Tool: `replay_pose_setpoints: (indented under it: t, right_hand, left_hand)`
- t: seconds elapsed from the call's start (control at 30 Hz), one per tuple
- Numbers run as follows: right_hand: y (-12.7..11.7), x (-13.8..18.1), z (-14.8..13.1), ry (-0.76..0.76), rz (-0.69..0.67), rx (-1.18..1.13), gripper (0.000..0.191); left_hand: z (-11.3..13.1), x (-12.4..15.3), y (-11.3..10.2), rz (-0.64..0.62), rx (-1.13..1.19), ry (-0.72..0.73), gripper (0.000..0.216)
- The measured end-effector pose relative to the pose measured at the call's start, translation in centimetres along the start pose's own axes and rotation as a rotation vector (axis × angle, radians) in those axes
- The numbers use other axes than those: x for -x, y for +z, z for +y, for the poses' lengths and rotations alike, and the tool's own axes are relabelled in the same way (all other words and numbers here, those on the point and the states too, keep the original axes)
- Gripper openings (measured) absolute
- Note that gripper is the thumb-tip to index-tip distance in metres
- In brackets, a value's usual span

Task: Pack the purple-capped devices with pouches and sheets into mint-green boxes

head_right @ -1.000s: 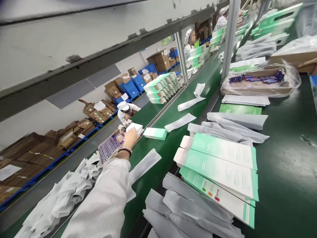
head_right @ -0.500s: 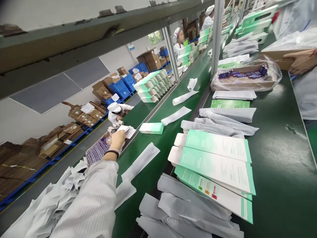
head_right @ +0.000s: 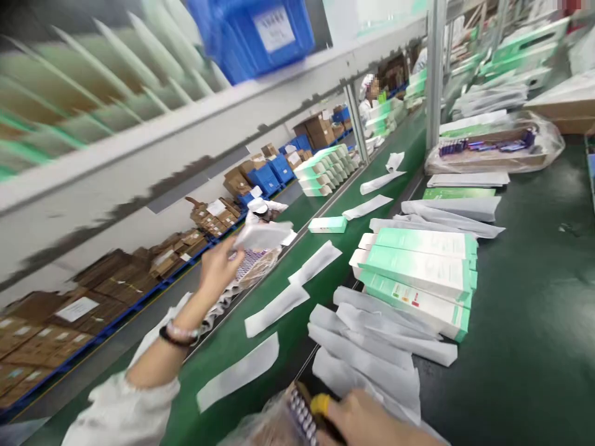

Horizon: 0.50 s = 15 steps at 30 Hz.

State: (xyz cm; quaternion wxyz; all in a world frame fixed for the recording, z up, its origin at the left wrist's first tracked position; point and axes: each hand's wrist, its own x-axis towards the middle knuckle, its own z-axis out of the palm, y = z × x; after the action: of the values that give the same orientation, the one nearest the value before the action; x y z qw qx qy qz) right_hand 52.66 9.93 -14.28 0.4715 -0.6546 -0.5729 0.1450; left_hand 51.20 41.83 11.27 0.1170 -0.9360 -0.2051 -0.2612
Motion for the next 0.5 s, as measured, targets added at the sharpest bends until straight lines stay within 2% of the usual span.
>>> replay_pose_setpoints:
  t: [0.1,0.13,0.2,0.27,0.33,0.43,0.47,0.5]
  right_hand:
    - [-2.8,-1.6,-1.8,0.017,0.017,-0.29,0.024]
    - [-3.9,-2.1,-3.0,0.063,0.025,-0.45,0.027]
    - [-5.4,-2.5,-6.7,0.054,-0.024,-0.557,0.042]
    - [-5.6,-1.1,-11.5,0.041,-0.124,-0.622,0.062]
    - [-4.6,2.4,-16.7,0.041,-0.348,-0.718,0.074]
    - [-2.1,9.7,-23.6,0.136,-0.975,-0.938,0.072]
    - [-1.3,12.0,-25.2,0.203,-1.152,-0.997,0.074]
    - [-0.5,14.2,-26.6,0.274,-1.256,-1.032,0.076]
  left_hand:
    - [4.7,12.2,-9.2,0.055,0.082,0.043,0.025]
    - [6.5,16.5,-12.2,0.087,0.219,0.034,0.023]
    - [10.2,24.9,-17.9,0.089,0.467,0.013,0.019]
    - [13.6,32.4,-22.5,0.048,0.685,-0.022,0.019]
    - [16.3,38.6,-25.9,0.021,0.821,-0.062,0.021]
    - [18.5,45.5,-28.7,0.015,0.863,-0.092,0.023]
    - [18.8,47.3,-29.4,-0.002,0.856,-0.096,0.023]
    - [19.0,48.8,-30.2,-0.032,0.847,-0.101,0.023]
